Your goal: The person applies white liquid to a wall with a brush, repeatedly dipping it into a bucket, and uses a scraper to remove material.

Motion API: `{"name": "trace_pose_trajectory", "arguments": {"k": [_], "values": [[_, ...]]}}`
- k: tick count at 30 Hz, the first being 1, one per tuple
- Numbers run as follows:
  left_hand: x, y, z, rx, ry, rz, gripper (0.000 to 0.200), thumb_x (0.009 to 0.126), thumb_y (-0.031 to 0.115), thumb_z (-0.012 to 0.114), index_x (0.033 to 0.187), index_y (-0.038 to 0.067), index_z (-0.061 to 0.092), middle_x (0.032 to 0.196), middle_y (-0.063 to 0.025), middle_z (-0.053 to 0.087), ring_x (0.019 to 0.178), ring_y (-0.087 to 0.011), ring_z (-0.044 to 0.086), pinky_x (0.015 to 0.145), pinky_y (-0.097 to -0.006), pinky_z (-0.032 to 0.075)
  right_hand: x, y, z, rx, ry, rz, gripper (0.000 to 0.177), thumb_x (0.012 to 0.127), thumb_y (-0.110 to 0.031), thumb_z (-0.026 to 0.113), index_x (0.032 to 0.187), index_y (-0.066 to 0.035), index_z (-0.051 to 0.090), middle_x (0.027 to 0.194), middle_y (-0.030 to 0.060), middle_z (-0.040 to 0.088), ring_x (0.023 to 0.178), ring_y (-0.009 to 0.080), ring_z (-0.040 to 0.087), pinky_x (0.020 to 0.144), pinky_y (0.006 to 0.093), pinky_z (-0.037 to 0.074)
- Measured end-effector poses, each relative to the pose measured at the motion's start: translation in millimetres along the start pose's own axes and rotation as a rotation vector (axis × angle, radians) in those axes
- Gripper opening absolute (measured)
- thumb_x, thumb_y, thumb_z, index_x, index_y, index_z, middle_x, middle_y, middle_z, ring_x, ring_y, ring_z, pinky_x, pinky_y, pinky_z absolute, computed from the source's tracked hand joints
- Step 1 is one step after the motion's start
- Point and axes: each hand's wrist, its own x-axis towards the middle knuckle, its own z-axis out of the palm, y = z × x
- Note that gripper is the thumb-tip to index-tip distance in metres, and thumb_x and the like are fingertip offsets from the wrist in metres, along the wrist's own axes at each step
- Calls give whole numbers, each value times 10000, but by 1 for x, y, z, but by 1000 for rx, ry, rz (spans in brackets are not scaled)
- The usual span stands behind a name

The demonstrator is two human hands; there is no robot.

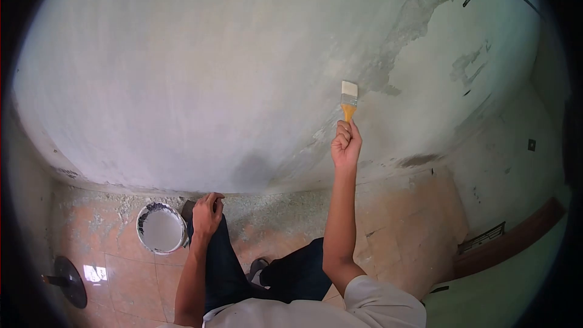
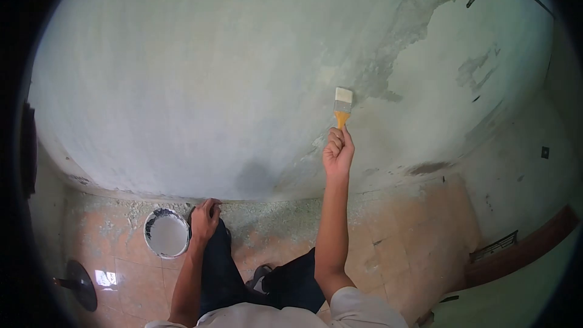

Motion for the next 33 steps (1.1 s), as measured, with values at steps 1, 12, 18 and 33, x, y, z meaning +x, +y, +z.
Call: {"name": "trace_pose_trajectory", "arguments": {"k": [1, 12, 18, 33], "values": [[0, -1, -2, -6, -2, -4, 123, 991, 120, 674, 1082, 64, 736, 989, -166, 760, 929, -417, 721, 874, -509, 561, 3, 0, -19, 83, 3, 52, 143, 1180, -125, 502, 1065, -46, 471, 838, -27, 360, 600, 55, 251, 444, 233, 215], [-14, -7, -19, -8, 58, 104, 118, 1000, 110, 657, 1072, 63, 737, 970, -149, 749, 912, -384, 702, 884, -492, 548, -64, 36, -233, 177, 603, 56, 215, 1171, -126, 486, 966, -60, 492, 777, -6, 389, 569, 82, 275, 441, 246, 209], [-21, -19, -33, -11, 72, 123, 109, 1001, 104, 652, 1058, 53, 730, 973, -159, 746, 944, -387, 699, 894, -487, 544, -98, 65, -253, -516, 986, -24, 237, 1073, -63, 503, 840, -99, 472, 680, -16, 381, 506, 109, 300, 441, 261, 251], [-20, -24, -37, 9, 70, 158, 96, 1001, 112, 666, 1045, 52, 726, 989, -149, 746, 950, -388, 684, 880, -497, 536, 4, 57, 99, -2268, 372, -961, 377, 1129, -98, 596, 1507, -91, 606, 831, 73, 669, 706, 162, 639, 680, 382, 522]]}}
